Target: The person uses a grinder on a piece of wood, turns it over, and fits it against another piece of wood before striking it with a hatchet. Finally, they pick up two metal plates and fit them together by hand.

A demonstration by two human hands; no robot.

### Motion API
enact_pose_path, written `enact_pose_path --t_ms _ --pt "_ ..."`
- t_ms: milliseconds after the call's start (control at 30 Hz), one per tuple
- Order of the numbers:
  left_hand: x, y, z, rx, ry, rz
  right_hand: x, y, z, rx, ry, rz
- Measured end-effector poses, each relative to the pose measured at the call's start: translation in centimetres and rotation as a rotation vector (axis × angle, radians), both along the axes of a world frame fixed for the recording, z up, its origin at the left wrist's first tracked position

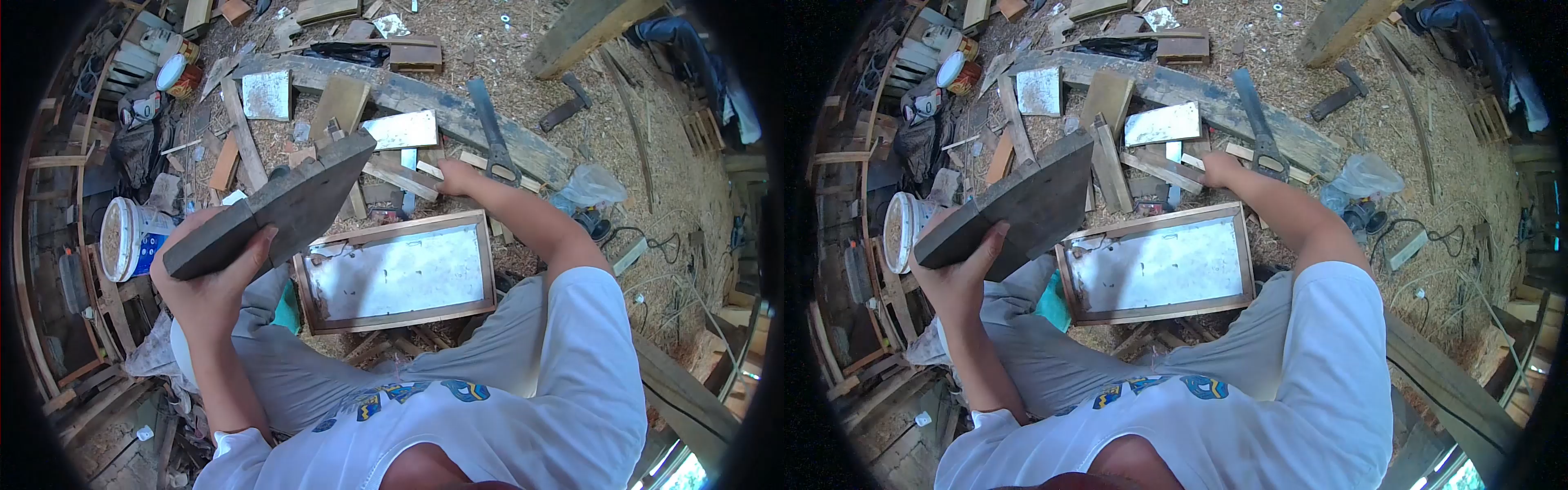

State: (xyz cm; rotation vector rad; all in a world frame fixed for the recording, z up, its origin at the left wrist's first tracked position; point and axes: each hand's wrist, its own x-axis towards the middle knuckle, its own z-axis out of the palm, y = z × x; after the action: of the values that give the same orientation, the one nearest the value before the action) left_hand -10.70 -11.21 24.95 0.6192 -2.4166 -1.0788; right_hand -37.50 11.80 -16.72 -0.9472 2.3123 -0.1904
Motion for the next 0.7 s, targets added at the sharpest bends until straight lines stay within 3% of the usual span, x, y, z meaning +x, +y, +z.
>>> enact_pose_path --t_ms 133,533,700 --pt "-0.2 0.1 -0.2 0.066 -0.01 0.007 0.2 -0.4 -0.7 0.047 0.015 0.031" --pt "0.5 -0.8 -0.3 0.052 0.002 0.09 -0.7 0.0 -2.0 -0.143 0.008 0.021" --pt "0.9 -1.6 -0.3 0.052 0.045 0.104 -1.2 0.0 -1.7 -0.085 -0.125 -0.025"
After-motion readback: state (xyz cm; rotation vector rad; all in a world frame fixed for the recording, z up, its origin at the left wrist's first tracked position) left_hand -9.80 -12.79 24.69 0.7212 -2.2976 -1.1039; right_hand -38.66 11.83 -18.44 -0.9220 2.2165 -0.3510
